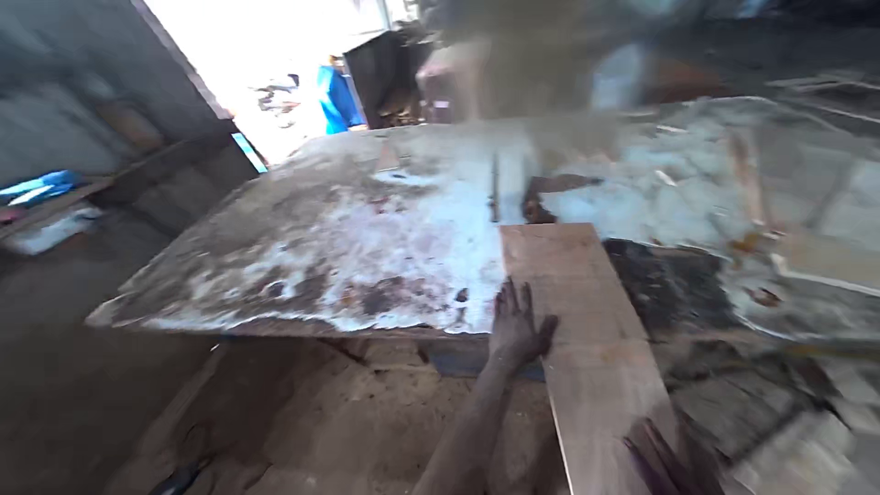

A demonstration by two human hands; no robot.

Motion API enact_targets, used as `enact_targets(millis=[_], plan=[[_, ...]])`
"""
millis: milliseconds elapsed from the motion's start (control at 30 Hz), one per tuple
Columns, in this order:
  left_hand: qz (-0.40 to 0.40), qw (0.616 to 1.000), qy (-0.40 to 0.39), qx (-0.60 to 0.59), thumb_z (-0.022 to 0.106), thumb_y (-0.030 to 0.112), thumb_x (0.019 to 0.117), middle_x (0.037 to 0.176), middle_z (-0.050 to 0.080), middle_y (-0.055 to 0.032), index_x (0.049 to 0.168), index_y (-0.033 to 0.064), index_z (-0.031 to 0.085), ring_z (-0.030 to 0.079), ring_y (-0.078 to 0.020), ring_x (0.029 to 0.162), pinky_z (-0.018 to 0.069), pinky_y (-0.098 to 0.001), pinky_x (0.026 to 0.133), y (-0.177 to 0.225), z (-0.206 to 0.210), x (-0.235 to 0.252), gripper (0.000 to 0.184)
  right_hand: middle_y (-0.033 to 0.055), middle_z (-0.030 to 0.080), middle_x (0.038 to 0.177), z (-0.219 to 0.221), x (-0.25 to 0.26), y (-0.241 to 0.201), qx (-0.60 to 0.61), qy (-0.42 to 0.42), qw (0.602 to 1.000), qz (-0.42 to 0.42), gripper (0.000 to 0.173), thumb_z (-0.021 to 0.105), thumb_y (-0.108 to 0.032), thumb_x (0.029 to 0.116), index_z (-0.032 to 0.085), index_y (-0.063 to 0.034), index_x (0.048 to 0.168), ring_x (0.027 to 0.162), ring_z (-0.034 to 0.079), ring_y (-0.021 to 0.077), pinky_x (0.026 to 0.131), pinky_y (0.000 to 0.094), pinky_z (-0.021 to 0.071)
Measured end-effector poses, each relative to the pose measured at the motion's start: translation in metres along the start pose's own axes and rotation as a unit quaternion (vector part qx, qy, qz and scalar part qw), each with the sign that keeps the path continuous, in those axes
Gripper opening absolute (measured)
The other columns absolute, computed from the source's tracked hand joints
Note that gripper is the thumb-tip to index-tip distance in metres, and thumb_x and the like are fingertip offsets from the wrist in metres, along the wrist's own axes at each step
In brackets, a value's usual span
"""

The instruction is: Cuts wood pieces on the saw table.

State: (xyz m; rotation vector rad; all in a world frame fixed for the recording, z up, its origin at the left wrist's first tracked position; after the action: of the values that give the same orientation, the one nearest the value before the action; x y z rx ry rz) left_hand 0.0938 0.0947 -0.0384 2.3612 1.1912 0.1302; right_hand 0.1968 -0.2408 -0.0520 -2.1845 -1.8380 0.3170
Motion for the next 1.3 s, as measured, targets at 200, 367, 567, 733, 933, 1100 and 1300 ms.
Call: enact_targets(millis=[200, 367, 567, 733, 933, 1100, 1300], plan=[[0.069, 0.997, 0.014, 0.008, 0.045, 0.074, 0.0942, 0.172, 0.011, -0.0122, 0.161, 0.0271, 0.033, 0.015, -0.0307, 0.158, 0.0141, -0.0522, 0.128, -0.011, 0.001, 0.027, 0.082, 0.0234, 0.029, 0.165, 0.011, 0.002, 0.003, 0.032, 0.071, 0.997, 0.021, 0.107, 0.08, -0.074, 0.0629, 0.051, -0.0242, 0.153, 0.148, 0.016, 0.0618, 0.115, 0.0742, 0.0246], [0.061, 0.998, 0.029, 0.018, 0.031, 0.063, 0.104, 0.171, 0.018, -0.0122, 0.159, 0.0387, 0.036, 0.008, -0.0295, 0.16, 0.0036, -0.0534, 0.128, -0.019, 0.003, 0.06, 0.06, 0.0155, 0.028, 0.167, 0.018, 0.016, -0.007, 0.065, 0.098, 0.991, 0.063, 0.106, 0.083, -0.071, 0.0578, 0.054, -0.0278, 0.15, 0.15, 0.014, 0.0592, 0.113, 0.0731, 0.0298], [0.088, 0.996, 0.022, 0.022, 0.025, 0.052, 0.1076, 0.171, 0.022, -0.0045, 0.164, 0.0114, 0.021, 0.013, -0.017, 0.159, 0.0061, -0.0447, 0.13, -0.025, -0.007, 0.089, 0.07, 0.0156, 0.023, 0.169, 0.002, 0.04, -0.002, 0.087, 0.071, 0.99, 0.08, 0.105, 0.087, -0.062, 0.0598, 0.053, -0.0239, 0.151, 0.15, 0.01, 0.061, 0.115, 0.0744, 0.0258], [0.092, 0.995, 0.028, 0.023, 0.024, 0.051, 0.1079, 0.171, 0.023, -0.0039, 0.164, 0.0127, 0.023, 0.014, -0.017, 0.159, 0.0075, -0.0432, 0.13, -0.025, -0.011, 0.109, 0.068, 0.016, 0.025, 0.168, -0.003, 0.059, 0.012, 0.076, 0.08, 0.992, 0.068, 0.105, 0.088, -0.061, 0.0585, 0.054, -0.0226, 0.151, 0.15, 0.011, 0.0614, 0.114, 0.0732, 0.0279], [0.085, 0.996, 0.03, 0.025, 0.026, 0.051, 0.108, 0.171, 0.023, -0.0041, 0.164, 0.0122, 0.023, 0.014, -0.0161, 0.159, 0.0074, -0.0409, 0.13, -0.028, -0.012, 0.129, 0.068, 0.0176, 0.027, 0.167, -0.005, 0.076, 0.016, 0.076, 0.078, 0.992, 0.068, 0.103, 0.087, -0.06, 0.0603, 0.056, -0.0204, 0.149, 0.149, 0.011, 0.0618, 0.115, 0.0729, 0.026], [0.093, 0.995, 0.041, 0.022, 0.026, 0.05, 0.108, 0.169, 0.027, -0.005, 0.163, 0.0117, 0.026, 0.017, -0.0175, 0.158, 0.0096, -0.0427, 0.13, -0.029, -0.013, 0.132, 0.067, 0.0202, 0.027, 0.166, 0.0, 0.079, 0.018, 0.08, 0.089, 0.991, 0.057, 0.1, 0.085, -0.062, 0.0634, 0.056, -0.0189, 0.149, 0.149, 0.01, 0.0628, 0.116, 0.0738, 0.0246], [0.09, 0.995, 0.028, 0.025, 0.025, 0.05, 0.1079, 0.171, 0.023, -0.0038, 0.164, 0.0113, 0.023, 0.015, -0.0152, 0.159, 0.0071, -0.0402, 0.13, -0.03, -0.014, 0.14, 0.068, 0.0223, 0.028, 0.166, 0.001, 0.085, 0.021, 0.076, 0.097, 0.991, 0.048, 0.101, 0.085, -0.063, 0.063, 0.056, -0.0181, 0.149, 0.149, 0.01, 0.0634, 0.117, 0.0734, 0.0211]])
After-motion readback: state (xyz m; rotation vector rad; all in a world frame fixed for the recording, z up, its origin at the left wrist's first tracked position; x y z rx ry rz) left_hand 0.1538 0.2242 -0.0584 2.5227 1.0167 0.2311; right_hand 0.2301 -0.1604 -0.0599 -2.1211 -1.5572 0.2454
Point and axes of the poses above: each hand's wrist, its own x-axis towards the middle knuckle, its own z-axis out of the palm, y = z × x, the point moved 1 cm from there along x, towards the middle knuckle
